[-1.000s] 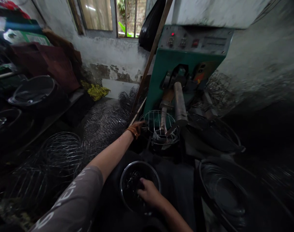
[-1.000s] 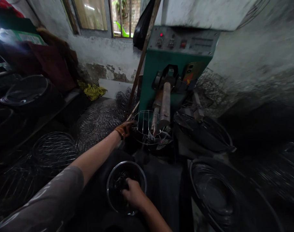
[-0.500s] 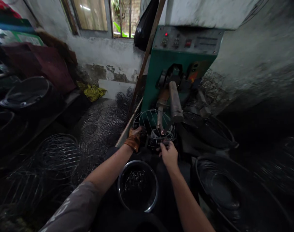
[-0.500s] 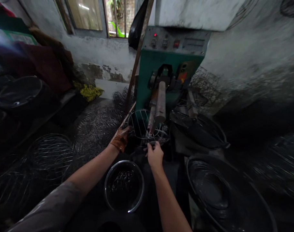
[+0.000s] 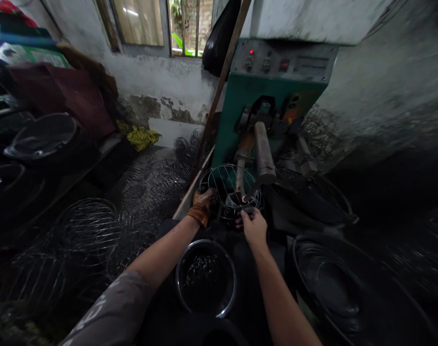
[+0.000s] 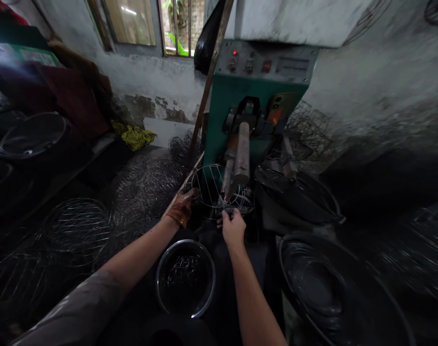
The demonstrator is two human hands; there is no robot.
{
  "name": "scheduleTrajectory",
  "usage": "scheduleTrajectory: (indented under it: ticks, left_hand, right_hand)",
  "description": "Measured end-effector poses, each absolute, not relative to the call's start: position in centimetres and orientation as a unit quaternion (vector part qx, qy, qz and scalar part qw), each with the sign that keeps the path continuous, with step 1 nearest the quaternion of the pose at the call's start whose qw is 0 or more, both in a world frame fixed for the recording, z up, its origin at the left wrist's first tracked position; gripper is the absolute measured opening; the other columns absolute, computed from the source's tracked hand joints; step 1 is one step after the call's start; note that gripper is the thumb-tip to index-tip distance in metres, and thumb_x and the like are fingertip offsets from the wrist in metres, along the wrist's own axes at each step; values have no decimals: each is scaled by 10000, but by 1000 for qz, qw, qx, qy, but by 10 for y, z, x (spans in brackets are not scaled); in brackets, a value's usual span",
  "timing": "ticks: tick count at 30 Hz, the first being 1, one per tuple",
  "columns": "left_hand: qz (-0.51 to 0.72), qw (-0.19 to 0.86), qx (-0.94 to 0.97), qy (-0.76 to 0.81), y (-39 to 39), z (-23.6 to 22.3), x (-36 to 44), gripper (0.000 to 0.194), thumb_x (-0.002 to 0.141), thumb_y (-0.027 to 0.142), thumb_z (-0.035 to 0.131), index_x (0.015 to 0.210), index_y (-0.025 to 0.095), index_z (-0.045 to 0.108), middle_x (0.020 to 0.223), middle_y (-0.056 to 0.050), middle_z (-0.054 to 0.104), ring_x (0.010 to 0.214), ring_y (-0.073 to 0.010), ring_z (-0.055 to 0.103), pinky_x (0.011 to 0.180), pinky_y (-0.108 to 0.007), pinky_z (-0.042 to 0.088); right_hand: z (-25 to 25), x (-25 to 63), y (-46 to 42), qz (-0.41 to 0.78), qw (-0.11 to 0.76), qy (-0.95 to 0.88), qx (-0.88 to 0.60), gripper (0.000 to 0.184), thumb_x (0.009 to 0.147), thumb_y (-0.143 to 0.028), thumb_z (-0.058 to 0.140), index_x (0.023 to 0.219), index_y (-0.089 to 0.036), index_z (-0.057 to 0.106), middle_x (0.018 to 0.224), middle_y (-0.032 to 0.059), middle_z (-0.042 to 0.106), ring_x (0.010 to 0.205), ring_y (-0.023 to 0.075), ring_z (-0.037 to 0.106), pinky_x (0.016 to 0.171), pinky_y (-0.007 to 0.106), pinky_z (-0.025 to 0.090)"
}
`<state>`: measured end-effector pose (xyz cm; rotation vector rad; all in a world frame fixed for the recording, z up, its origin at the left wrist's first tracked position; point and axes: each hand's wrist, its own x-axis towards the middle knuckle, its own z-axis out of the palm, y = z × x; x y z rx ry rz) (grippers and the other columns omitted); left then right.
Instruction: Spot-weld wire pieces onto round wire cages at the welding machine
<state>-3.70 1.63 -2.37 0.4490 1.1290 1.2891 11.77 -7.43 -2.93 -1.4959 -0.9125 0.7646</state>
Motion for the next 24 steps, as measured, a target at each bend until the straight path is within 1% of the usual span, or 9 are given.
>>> scheduleTrajectory:
  ticks: [3, 7, 12, 16, 20, 24]
  left_hand:
    - [565, 642, 179, 486, 22, -26, -32, 501, 586, 281, 925, 1017, 206, 679, 663, 39, 636, 596, -135, 619, 603, -255, 475]
    - [573, 638, 179, 483, 28, -26, -27, 449, 613, 287, 925, 969, 200, 666, 645, 46, 611, 572, -127, 604, 585, -254, 473]
    - [581, 629, 181, 484, 30, -24, -24, 368, 640, 251, 906, 887, 211, 636, 630, 49, 594, 563, -128, 597, 572, -251, 460]
    - [571, 631, 187, 491, 33, -21, -25, 336, 625, 227, 903, 830, 207, 637, 604, 35, 590, 567, -142, 596, 575, -262, 453]
    - [545, 631, 183, 522, 35, -21, -25, 329, 617, 230, 899, 830, 204, 650, 565, 36, 558, 600, -169, 616, 591, -275, 452]
    - [535, 641, 184, 519, 35, -25, -23, 353, 636, 252, 891, 878, 205, 638, 583, 40, 557, 572, -154, 592, 589, -278, 450]
  right_hand:
    - [-25, 121, -70, 315, 561, -398, -654, 493, 695, -672, 738, 798, -223, 563, 629, 27, 690, 476, 203, 662, 404, 299, 556]
    - [-17, 125, -65, 314, 534, -408, -671, 392, 699, -575, 700, 823, -224, 579, 542, 5, 644, 461, 230, 655, 425, 329, 564]
    - [-8, 126, -60, 320, 511, -399, -691, 293, 679, -483, 634, 819, -233, 569, 536, 21, 641, 456, 245, 645, 433, 346, 560]
    - [-1, 126, -60, 318, 496, -401, -701, 252, 688, -459, 606, 809, -244, 559, 497, 16, 625, 429, 241, 622, 442, 342, 548]
    - [2, 126, -58, 316, 491, -407, -702, 249, 691, -453, 617, 814, -243, 566, 492, 9, 621, 447, 242, 632, 450, 327, 532]
    - [2, 130, -54, 314, 468, -411, -716, 223, 762, -456, 627, 807, -249, 560, 500, 5, 618, 466, 241, 638, 486, 328, 537]
